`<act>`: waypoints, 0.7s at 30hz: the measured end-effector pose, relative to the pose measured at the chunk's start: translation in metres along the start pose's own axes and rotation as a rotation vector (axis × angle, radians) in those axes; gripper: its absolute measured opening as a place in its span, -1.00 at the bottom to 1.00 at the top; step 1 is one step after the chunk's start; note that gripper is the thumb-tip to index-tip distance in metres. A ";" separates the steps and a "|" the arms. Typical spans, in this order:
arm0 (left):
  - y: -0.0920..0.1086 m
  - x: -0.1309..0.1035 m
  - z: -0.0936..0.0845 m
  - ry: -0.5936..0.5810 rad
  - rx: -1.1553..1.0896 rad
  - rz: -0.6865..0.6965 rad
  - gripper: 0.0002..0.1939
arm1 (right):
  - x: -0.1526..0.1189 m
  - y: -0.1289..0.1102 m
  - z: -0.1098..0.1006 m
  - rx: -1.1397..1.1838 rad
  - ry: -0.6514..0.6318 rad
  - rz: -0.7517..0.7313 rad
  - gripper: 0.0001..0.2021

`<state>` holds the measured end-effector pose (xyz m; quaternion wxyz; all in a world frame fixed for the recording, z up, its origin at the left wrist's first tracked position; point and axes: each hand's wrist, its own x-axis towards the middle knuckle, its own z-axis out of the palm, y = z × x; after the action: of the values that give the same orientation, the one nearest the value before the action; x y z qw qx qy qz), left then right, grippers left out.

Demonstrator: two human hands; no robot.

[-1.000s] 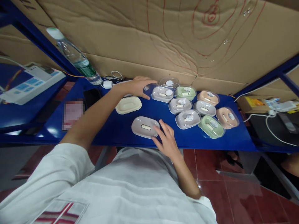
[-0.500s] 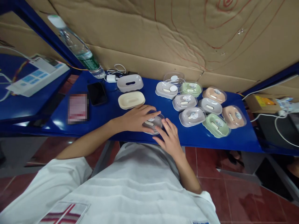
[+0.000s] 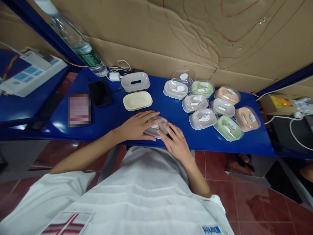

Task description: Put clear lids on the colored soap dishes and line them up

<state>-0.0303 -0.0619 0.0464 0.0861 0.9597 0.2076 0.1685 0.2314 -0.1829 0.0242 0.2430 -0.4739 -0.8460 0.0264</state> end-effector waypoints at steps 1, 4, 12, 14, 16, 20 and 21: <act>0.001 -0.002 0.001 0.013 0.008 -0.004 -0.01 | -0.001 0.000 0.000 -0.001 -0.002 -0.005 -0.43; 0.005 -0.005 0.003 0.038 0.027 -0.008 -0.01 | -0.001 0.000 0.002 0.007 0.007 -0.008 -0.43; 0.002 0.000 0.006 0.047 0.002 -0.028 -0.07 | 0.008 0.001 -0.002 0.089 -0.051 0.089 -0.34; 0.001 -0.001 0.007 0.057 -0.040 -0.025 -0.10 | 0.007 0.002 -0.001 0.089 -0.060 0.092 -0.34; 0.001 -0.003 0.008 0.061 -0.048 -0.032 -0.11 | 0.005 0.003 0.001 0.086 -0.059 0.091 -0.32; 0.004 -0.009 0.009 0.044 0.000 -0.030 -0.06 | 0.002 0.003 0.003 0.075 -0.016 0.064 -0.29; 0.006 -0.010 0.008 0.039 0.013 -0.031 -0.05 | 0.002 0.003 0.003 0.077 -0.006 0.057 -0.28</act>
<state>-0.0335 -0.0718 0.0374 0.0785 0.9535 0.2250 0.1848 0.2312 -0.1790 0.0214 0.2577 -0.4880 -0.8312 0.0671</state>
